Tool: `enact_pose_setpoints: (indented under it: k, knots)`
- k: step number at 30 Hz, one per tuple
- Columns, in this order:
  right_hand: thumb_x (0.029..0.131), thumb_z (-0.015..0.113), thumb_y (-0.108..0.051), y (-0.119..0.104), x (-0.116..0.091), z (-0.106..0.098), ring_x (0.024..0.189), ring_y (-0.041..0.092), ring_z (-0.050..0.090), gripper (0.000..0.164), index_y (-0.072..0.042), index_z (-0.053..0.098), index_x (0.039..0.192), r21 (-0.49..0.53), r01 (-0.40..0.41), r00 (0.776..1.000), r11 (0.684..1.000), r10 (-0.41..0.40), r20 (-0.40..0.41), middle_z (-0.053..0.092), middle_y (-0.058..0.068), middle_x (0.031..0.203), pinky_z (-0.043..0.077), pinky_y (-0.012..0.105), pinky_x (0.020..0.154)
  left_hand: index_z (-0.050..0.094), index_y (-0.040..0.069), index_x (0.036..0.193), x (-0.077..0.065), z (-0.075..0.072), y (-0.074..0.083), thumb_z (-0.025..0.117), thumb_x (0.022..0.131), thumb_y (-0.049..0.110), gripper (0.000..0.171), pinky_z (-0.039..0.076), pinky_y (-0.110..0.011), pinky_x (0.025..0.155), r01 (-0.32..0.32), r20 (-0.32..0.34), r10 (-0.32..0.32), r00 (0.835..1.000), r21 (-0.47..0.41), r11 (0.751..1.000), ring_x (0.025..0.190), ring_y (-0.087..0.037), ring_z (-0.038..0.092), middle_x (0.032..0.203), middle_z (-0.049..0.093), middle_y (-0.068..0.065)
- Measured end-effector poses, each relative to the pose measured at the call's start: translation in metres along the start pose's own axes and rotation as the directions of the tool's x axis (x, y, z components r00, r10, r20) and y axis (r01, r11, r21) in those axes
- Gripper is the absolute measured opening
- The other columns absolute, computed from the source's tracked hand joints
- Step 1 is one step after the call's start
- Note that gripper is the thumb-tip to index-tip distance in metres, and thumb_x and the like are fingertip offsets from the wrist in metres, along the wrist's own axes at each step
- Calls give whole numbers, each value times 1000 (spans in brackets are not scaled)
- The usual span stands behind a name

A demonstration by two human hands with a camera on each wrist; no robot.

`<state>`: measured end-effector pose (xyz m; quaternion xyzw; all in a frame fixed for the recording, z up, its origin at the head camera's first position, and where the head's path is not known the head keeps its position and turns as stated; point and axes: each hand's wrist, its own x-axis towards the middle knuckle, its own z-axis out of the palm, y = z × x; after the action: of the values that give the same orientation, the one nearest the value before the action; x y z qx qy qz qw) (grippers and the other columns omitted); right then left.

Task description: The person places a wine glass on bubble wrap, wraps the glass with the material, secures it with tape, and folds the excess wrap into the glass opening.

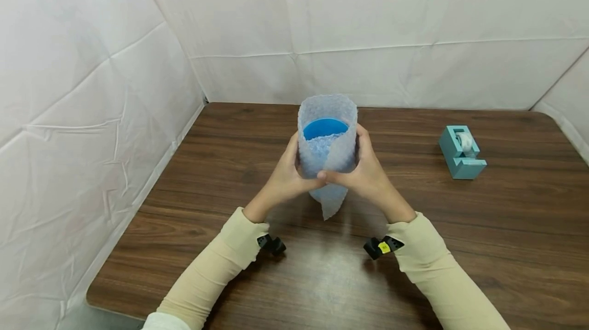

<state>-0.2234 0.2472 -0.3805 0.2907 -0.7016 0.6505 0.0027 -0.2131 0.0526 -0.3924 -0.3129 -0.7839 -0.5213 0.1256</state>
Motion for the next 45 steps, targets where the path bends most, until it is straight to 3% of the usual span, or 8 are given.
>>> enact_pose_setpoints:
  k: [14,19,21,23,27,30,34,45]
  knots:
    - [71,77,11,2,-3,-2,127,16,39,103,-17,18,151,-57,145,989,988,-143,33,34,10,143,36,17,101,16,12,152,-3,3,0,82,72,5,104,43,-39,104,29,-22,-29,999,-6,1000,129,-27,44,145,37,-14]
    - [73,78,8,5,-7,-7,127,16,41,96,-8,23,151,-132,288,958,949,-286,27,31,13,144,38,16,101,16,15,153,-3,4,1,83,72,6,105,44,-37,103,31,-24,-32,999,-23,999,128,-25,45,146,37,-12]
    - [78,79,-7,7,-9,-8,128,18,42,87,0,26,148,-167,383,921,909,-389,-8,30,15,145,39,19,102,17,16,153,-2,4,2,84,71,7,105,44,-36,102,29,-29,-29,999,-23,999,128,-24,46,146,38,-12]
    - [83,76,-22,9,-10,-8,129,21,42,78,9,32,140,-219,483,860,848,-506,-62,33,16,143,39,23,105,18,16,152,-2,4,2,85,71,8,106,45,-34,101,29,-36,-29,999,-21,999,126,-22,47,145,39,-11]
    - [91,66,-35,6,-11,-5,128,21,45,58,11,47,120,-411,614,699,673,-706,-111,43,21,134,40,27,106,18,18,152,-2,4,0,86,70,8,107,46,-33,100,28,-45,-29,999,-27,999,125,-20,48,145,40,-11]
    - [96,59,-29,3,-11,-5,130,20,45,38,2,57,118,-523,659,608,540,-792,-53,46,22,133,39,28,108,17,18,153,-2,3,-1,85,70,8,107,46,-32,99,22,-41,-23,999,-33,999,124,-20,49,144,41,-11]
    - [100,53,-22,5,-10,-7,136,24,42,33,-10,60,129,-563,696,570,445,-819,57,49,14,140,35,32,112,16,18,153,-3,3,-1,84,71,8,107,46,-31,98,12,-36,-14,999,-38,999,123,-21,50,143,41,-12]
    - [101,49,-22,3,-6,-13,141,22,38,36,-6,58,132,-630,715,537,303,-814,219,52,4,143,25,43,117,16,15,153,-3,2,-3,84,71,7,108,45,-32,100,-23,-24,22,999,-33,999,125,-22,48,145,39,-13]
